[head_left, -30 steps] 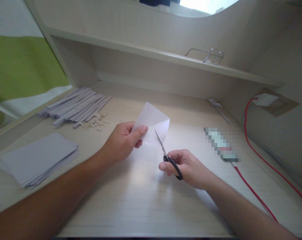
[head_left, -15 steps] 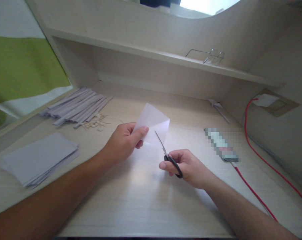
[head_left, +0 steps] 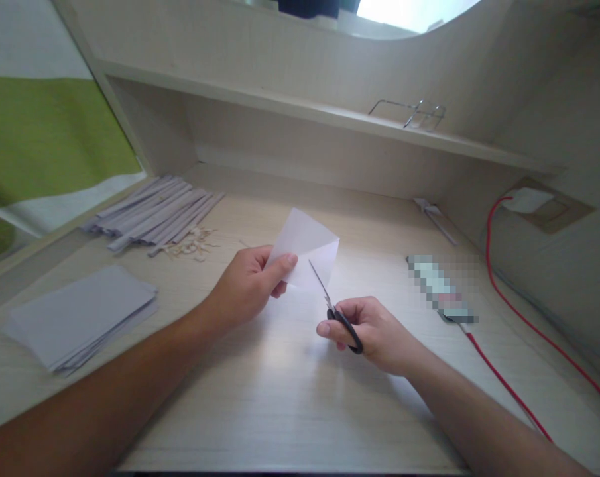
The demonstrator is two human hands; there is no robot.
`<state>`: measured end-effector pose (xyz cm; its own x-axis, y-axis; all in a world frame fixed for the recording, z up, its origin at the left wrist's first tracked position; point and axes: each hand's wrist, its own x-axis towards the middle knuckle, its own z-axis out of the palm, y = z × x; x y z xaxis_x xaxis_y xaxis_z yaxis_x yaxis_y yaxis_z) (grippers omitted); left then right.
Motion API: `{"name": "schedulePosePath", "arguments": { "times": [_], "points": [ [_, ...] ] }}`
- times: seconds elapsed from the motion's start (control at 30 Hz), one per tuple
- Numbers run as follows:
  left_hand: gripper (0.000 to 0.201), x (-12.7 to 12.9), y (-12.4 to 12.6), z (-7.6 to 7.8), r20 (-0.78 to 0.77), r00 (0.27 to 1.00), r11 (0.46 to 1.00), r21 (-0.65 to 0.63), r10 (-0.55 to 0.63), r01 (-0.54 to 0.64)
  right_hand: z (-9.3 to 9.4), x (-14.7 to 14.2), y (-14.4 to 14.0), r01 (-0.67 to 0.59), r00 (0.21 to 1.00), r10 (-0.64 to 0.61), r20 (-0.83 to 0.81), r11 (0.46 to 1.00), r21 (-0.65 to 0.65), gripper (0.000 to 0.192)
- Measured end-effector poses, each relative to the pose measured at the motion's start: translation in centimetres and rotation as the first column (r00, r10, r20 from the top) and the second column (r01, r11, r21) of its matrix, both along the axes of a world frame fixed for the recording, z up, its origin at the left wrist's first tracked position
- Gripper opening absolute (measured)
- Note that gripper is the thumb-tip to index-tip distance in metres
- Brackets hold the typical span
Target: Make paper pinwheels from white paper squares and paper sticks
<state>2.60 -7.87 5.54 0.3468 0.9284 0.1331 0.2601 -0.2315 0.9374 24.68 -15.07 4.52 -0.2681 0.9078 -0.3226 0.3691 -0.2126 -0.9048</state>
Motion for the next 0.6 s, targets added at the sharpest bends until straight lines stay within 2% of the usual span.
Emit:
{"name": "schedulePosePath", "arguments": {
  "times": [0.2, 0.33, 0.5, 0.6],
  "points": [
    [0.044, 0.0, 0.0, -0.2, 0.023, 1.000, 1.000, -0.012, 0.014, -0.014, 0.0, -0.1, -0.1, -0.001, 0.999, 0.001, 0.043, 1.000, -0.001, 0.049],
    [0.041, -0.1, 0.5, -0.3, 0.083, 0.991, 0.995, -0.024, 0.102, -0.100, -0.1, 0.5, -0.1, -0.010, 0.988, 0.012, 0.152, 1.000, -0.015, 0.049],
    [0.037, -0.3, 1.2, -0.1, 0.110, 0.970, 0.977, -0.032, 0.215, -0.213, -0.1, 1.9, 1.0, 0.049, 0.955, -0.109, 0.275, 0.975, 0.217, 0.038],
    [0.036, -0.1, 1.0, 0.1, 0.099, 0.974, 0.978, -0.056, 0.204, -0.199, 0.0, 1.9, 1.5, 0.204, 0.949, -0.266, 0.166, 0.925, 0.319, 0.039]
  ]
}}
